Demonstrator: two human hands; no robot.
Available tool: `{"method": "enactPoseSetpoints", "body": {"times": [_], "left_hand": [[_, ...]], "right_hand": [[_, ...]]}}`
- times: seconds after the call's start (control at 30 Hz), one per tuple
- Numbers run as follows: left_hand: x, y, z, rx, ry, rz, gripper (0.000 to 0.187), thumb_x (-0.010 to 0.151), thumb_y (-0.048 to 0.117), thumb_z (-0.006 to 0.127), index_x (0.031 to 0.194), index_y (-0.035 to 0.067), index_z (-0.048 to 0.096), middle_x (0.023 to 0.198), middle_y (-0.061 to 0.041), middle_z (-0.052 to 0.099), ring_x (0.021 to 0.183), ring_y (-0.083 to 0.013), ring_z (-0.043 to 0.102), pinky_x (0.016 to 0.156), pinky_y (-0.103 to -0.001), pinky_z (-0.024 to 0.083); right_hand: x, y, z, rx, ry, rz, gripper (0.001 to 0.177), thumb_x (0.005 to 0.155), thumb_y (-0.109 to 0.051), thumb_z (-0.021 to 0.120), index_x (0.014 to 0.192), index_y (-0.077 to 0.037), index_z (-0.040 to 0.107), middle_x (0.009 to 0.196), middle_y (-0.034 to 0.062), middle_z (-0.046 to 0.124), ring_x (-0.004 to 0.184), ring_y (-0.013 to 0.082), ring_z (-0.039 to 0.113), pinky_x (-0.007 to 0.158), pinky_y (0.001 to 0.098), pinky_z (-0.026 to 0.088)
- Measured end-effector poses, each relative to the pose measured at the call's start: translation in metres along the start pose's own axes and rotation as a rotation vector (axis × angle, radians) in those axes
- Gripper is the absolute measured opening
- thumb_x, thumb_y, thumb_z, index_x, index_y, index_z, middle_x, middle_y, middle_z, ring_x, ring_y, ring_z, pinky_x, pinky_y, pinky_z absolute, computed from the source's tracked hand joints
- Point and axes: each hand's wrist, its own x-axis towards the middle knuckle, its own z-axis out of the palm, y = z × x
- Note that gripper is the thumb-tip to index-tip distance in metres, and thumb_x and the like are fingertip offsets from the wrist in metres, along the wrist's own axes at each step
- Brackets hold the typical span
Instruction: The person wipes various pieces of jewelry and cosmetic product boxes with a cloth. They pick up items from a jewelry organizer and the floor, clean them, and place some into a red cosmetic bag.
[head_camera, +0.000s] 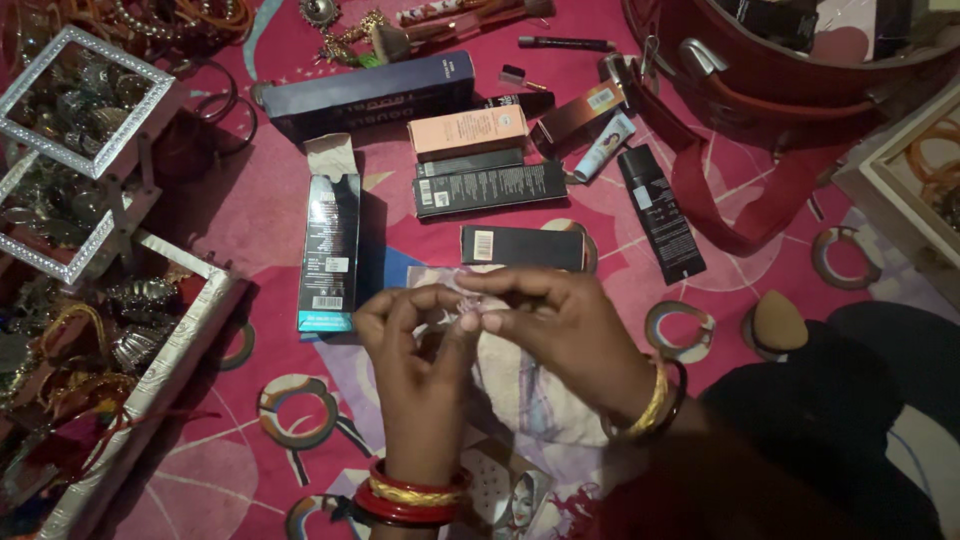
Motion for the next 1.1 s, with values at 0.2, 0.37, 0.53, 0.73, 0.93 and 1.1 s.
{"method": "enactPoseSetpoints", "body": {"times": [0.2, 0.37, 0.53, 0.73, 0.93, 1.1], "left_hand": [[-0.003, 0.013, -0.001, -0.047, -0.104, -0.012, 0.016, 0.091, 0.010, 0.071, 0.106, 0.006, 0.069, 0.123, -0.004, 0.044, 0.103, -0.0146, 0.060, 0.083, -0.027, 0.058], [0.002, 0.018, -0.003, -0.426, -0.222, -0.218, 0.015, 0.090, 0.008, 0.071, 0.102, 0.000, 0.067, 0.117, -0.007, 0.056, 0.098, -0.0160, 0.063, 0.082, -0.031, 0.059], [0.002, 0.020, -0.004, -0.341, -0.168, -0.195, 0.014, 0.088, 0.008, 0.075, 0.096, -0.001, 0.069, 0.115, -0.007, 0.058, 0.092, -0.0142, 0.066, 0.077, -0.032, 0.061], [0.005, 0.011, -0.001, -0.008, -0.061, -0.109, 0.017, 0.078, 0.005, 0.077, 0.093, -0.001, 0.071, 0.115, -0.004, 0.063, 0.088, -0.0103, 0.069, 0.073, -0.025, 0.062], [0.004, 0.005, -0.006, -0.041, -0.097, -0.031, 0.015, 0.075, 0.001, 0.081, 0.089, -0.003, 0.075, 0.116, -0.005, 0.058, 0.097, -0.0109, 0.064, 0.079, -0.023, 0.056], [0.010, 0.005, -0.010, 0.025, -0.055, -0.015, 0.014, 0.076, 0.000, 0.078, 0.090, 0.001, 0.077, 0.115, -0.004, 0.061, 0.100, -0.0127, 0.065, 0.080, -0.025, 0.056]], "right_hand": [[0.001, 0.009, -0.020, 0.272, 0.023, 0.071, 0.016, 0.084, 0.004, 0.077, 0.100, 0.004, 0.070, 0.099, 0.0121, 0.077, 0.091, 0.0162, 0.074, 0.085, 0.0325, 0.060], [-0.002, 0.005, -0.028, 0.148, -0.100, -0.045, 0.015, 0.088, 0.004, 0.076, 0.102, 0.007, 0.072, 0.098, 0.0111, 0.075, 0.091, 0.0142, 0.071, 0.083, 0.0288, 0.059], [-0.002, -0.003, -0.023, -0.189, 0.081, -0.168, 0.017, 0.089, 0.001, 0.072, 0.106, 0.004, 0.076, 0.099, 0.0096, 0.076, 0.090, 0.0123, 0.072, 0.080, 0.0273, 0.059], [-0.005, -0.015, -0.013, -0.451, -0.057, -0.423, 0.023, 0.091, 0.003, 0.068, 0.113, 0.001, 0.074, 0.113, 0.0108, 0.075, 0.106, 0.0163, 0.071, 0.090, 0.0299, 0.058], [-0.008, -0.016, -0.016, -0.423, -0.158, -0.464, 0.024, 0.084, 0.013, 0.060, 0.100, 0.001, 0.074, 0.106, 0.0105, 0.075, 0.103, 0.0196, 0.073, 0.087, 0.0309, 0.061], [-0.005, -0.018, -0.025, -0.453, -0.041, -0.410, 0.023, 0.082, 0.015, 0.058, 0.092, 0.001, 0.073, 0.096, 0.0105, 0.074, 0.091, 0.0211, 0.072, 0.082, 0.0318, 0.057]]}}
